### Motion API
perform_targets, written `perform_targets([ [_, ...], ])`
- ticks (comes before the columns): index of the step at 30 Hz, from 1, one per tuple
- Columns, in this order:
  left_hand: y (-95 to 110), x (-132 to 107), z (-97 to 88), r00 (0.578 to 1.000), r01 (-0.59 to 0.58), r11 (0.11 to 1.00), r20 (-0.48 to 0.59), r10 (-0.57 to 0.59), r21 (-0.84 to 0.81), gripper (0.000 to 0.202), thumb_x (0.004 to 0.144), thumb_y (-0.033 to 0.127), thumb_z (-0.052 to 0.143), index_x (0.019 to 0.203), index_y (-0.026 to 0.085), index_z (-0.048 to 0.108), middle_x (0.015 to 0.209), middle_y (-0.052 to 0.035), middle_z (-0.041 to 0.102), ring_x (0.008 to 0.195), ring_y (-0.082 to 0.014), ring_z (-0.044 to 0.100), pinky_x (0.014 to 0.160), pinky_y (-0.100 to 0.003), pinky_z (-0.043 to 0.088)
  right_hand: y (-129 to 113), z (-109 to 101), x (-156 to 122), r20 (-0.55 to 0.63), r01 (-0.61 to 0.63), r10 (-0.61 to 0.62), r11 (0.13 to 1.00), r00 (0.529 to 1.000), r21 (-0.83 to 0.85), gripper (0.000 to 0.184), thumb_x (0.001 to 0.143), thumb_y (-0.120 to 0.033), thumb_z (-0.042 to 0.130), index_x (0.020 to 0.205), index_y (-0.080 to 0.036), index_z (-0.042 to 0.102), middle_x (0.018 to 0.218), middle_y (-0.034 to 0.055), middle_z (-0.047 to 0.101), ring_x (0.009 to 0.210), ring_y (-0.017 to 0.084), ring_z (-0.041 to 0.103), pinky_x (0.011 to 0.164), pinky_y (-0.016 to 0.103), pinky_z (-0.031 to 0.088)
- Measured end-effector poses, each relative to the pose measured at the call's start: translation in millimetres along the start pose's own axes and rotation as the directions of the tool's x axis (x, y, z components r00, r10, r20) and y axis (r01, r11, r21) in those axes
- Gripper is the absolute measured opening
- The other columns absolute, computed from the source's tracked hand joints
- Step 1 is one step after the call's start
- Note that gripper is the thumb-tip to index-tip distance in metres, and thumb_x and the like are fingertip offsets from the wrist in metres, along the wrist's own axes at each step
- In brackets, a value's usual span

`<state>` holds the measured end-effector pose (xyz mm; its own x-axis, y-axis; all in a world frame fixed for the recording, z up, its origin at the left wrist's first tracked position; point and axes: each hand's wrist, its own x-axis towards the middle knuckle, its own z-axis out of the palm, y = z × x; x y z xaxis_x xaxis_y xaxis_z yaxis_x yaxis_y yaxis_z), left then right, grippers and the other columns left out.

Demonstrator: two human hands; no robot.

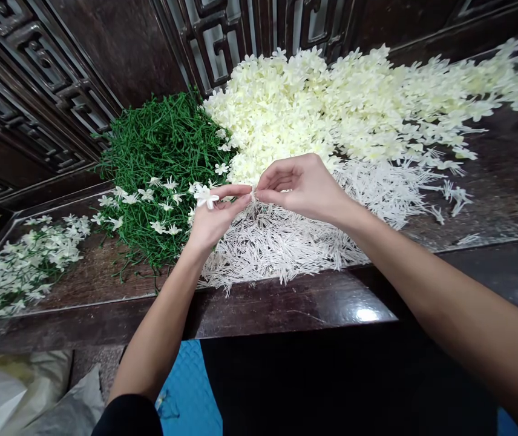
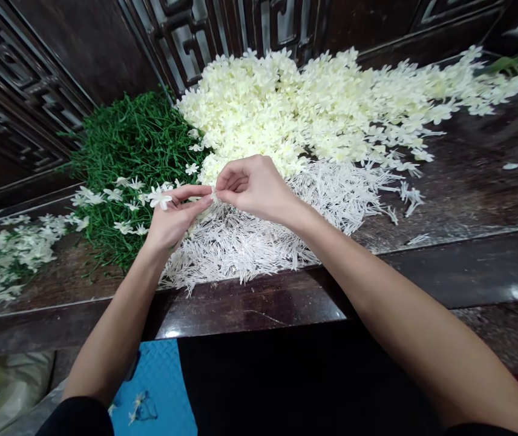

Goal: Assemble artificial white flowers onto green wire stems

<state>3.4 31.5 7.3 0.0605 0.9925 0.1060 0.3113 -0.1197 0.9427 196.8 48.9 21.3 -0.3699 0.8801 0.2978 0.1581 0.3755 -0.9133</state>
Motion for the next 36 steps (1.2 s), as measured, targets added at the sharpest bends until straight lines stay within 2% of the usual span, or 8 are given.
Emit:
perform_targets([
  [3,-1,-1,-0.3,1.0,-0.021,1.0,0.004,0.021,0.015,0.021,0.073,0.033,0.08,0.092,0.022,0.078,0.096,-0.0056,0.077,0.066,-0.0124,0.063,0.058,-0.025,0.05,1,1,0,-0.002,-0.006,0.007,1.0,1.0,0.007,0.005,0.073,-0.018,0.075,0.076,-0.016,0.071,0.077,0.005,0.073,0.071,0.017,0.069,0.073,0.038,0.061],
  [6,3,-1,0.3,1.0,-0.016,0.999,-0.006,0.016,0.052,0.019,0.074,0.031,0.079,0.09,0.022,0.078,0.094,-0.0059,0.077,0.068,-0.0133,0.065,0.058,-0.025,0.05,-1,2,0,0.003,-0.036,0.036,0.999,0.999,-0.004,0.008,0.073,-0.022,0.076,0.076,-0.016,0.071,0.077,0.0052,0.073,0.07,0.018,0.069,0.073,0.039,0.061],
  [14,8,-1,-0.2,1.0,-0.026,0.997,0.013,0.025,0.076,0.017,0.073,0.03,0.08,0.088,0.022,0.079,0.09,-0.0058,0.077,0.058,-0.0105,0.059,0.051,-0.024,0.046,-3,1,0,0.008,-0.073,0.073,0.996,0.997,-0.043,0.011,0.074,-0.025,0.077,0.079,-0.017,0.071,0.081,0.0058,0.072,0.073,0.018,0.069,0.076,0.041,0.062],
  [19,2,2,-2.3,0.998,-0.03,0.998,-0.047,0.033,0.058,0.016,0.073,0.031,0.079,0.087,0.022,0.078,0.093,-0.0049,0.077,0.066,-0.0126,0.064,0.06,-0.026,0.051,-6,-8,3,0.042,-0.037,0.041,0.994,0.998,-0.105,0.022,0.077,-0.025,0.075,0.096,-0.016,0.07,0.103,0.0094,0.072,0.095,0.024,0.069,0.089,0.046,0.059],
  [23,3,3,-2.9,0.998,-0.057,0.997,-0.028,0.058,0.048,0.016,0.072,0.031,0.08,0.085,0.021,0.077,0.094,-0.0048,0.076,0.075,-0.0135,0.066,0.065,-0.025,0.052,-8,-9,2,0.124,-0.068,0.074,0.996,0.99,-0.05,0.051,0.077,-0.029,0.078,0.123,-0.015,0.062,0.122,0.0134,0.067,0.107,0.028,0.066,0.092,0.048,0.057],
  [25,5,3,-2.7,0.996,-0.081,0.996,-0.019,0.082,0.03,0.016,0.071,0.029,0.081,0.083,0.02,0.076,0.092,-0.0047,0.076,0.08,-0.0145,0.067,0.064,-0.023,0.051,-7,-6,1,0.14,-0.103,0.107,0.994,0.984,-0.031,0.056,0.077,-0.03,0.079,0.127,-0.014,0.06,0.118,0.0133,0.069,0.107,0.028,0.067,0.093,0.048,0.057],
  [30,7,2,-2.2,0.997,-0.069,0.996,-0.026,0.071,0.056,0.019,0.07,0.03,0.082,0.084,0.02,0.075,0.092,-0.0051,0.075,0.078,-0.0138,0.066,0.06,-0.022,0.048,-5,-3,-1,0.077,-0.157,0.154,0.987,0.985,0.03,0.039,0.08,-0.024,0.076,0.116,-0.012,0.066,0.088,0.0088,0.075,0.086,0.023,0.073,0.086,0.044,0.061],
  [36,5,1,-2.6,0.997,-0.058,0.996,-0.039,0.061,0.074,0.017,0.073,0.03,0.079,0.086,0.02,0.076,0.093,-0.005,0.075,0.072,-0.0117,0.063,0.058,-0.022,0.048,-4,-4,0,0.059,-0.137,0.135,0.99,0.989,0.036,0.035,0.079,-0.024,0.077,0.111,-0.012,0.067,0.085,0.0087,0.075,0.082,0.023,0.074,0.084,0.043,0.062],
])
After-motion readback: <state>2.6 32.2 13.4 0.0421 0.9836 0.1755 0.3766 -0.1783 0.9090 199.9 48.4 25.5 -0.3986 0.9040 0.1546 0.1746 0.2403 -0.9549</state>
